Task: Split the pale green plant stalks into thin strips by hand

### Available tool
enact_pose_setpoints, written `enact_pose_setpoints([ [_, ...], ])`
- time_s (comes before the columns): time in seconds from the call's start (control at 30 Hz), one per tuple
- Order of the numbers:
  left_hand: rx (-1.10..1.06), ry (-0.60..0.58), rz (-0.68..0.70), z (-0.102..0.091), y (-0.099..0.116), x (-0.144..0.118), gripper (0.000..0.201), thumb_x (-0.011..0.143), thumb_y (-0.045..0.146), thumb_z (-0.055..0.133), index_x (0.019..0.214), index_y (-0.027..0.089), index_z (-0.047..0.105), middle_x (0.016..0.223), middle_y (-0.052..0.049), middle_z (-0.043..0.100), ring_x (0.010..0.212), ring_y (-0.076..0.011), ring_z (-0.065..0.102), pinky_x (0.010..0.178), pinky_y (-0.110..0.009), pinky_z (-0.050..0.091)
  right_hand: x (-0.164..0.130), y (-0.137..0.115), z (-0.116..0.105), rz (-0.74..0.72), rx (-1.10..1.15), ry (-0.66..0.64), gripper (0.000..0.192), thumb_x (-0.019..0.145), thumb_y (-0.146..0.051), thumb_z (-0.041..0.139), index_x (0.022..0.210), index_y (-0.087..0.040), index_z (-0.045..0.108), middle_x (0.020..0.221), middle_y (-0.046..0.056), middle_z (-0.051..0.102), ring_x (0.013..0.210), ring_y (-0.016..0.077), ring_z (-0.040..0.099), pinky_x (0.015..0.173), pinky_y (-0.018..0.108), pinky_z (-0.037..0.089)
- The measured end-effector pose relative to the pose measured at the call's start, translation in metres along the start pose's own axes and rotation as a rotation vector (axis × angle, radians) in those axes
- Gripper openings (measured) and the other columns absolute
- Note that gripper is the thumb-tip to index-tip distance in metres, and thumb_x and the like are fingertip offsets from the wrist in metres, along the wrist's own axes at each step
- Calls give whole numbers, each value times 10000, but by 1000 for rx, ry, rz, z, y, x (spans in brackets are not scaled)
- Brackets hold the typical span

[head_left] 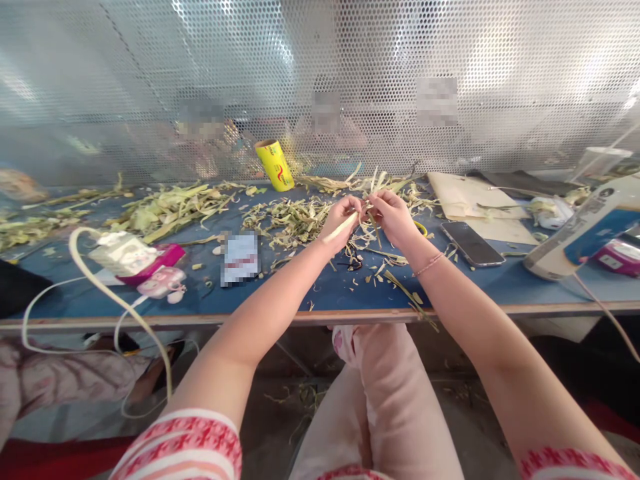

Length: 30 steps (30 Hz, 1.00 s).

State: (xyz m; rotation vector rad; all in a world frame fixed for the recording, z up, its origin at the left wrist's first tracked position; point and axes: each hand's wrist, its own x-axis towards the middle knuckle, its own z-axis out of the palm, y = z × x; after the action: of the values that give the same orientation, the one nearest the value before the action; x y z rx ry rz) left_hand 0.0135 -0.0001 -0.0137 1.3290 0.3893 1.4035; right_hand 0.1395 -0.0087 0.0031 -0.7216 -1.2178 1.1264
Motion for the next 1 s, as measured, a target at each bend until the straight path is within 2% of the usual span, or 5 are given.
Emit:
enact_pose_setpoints([
  [0.23, 149, 124, 84, -6, 2, 2, 269, 674, 174, 709, 614, 161, 448, 798, 24, 570, 683, -58, 545, 693, -227, 452, 5, 6, -2, -69, -51, 29, 206, 775, -280, 679, 691, -198, 510, 625, -48, 502, 579, 70, 485, 594, 225, 433],
  [0.4, 161, 247, 113, -6, 4, 4, 256, 699, 173, 686, 631, 174, 439, 788, 22, 576, 662, -64, 520, 661, -225, 434, 6, 6, -7, -357, -340, -72, 108, 749, -246, 683, 751, -200, 586, 781, -5, 571, 727, 113, 540, 676, 282, 461],
  [0.6, 78, 239, 109, -5, 6, 4, 240, 699, 192, 708, 679, 187, 470, 845, 18, 605, 716, -75, 547, 707, -239, 443, 2, 2, -12, -706, -770, -144, 57, 775, -181, 649, 756, -234, 649, 929, 38, 564, 947, 186, 558, 886, 403, 459],
  [0.73, 108, 235, 104, -5, 6, 4, 201, 733, 203, 697, 704, 196, 498, 837, 17, 615, 722, -79, 553, 740, -256, 451, 1, 3, -12, -717, -842, -150, 126, 827, -152, 560, 791, -239, 644, 937, 46, 554, 964, 190, 549, 893, 405, 459],
  [1.0, 147, 220, 138, -5, 6, 3, 151, 743, 223, 706, 772, 218, 557, 749, 25, 610, 654, -76, 535, 720, -265, 468, -3, -1, -9, -586, -757, -91, 53, 814, -200, 563, 864, -211, 553, 906, 37, 567, 799, 145, 541, 704, 311, 473],
])
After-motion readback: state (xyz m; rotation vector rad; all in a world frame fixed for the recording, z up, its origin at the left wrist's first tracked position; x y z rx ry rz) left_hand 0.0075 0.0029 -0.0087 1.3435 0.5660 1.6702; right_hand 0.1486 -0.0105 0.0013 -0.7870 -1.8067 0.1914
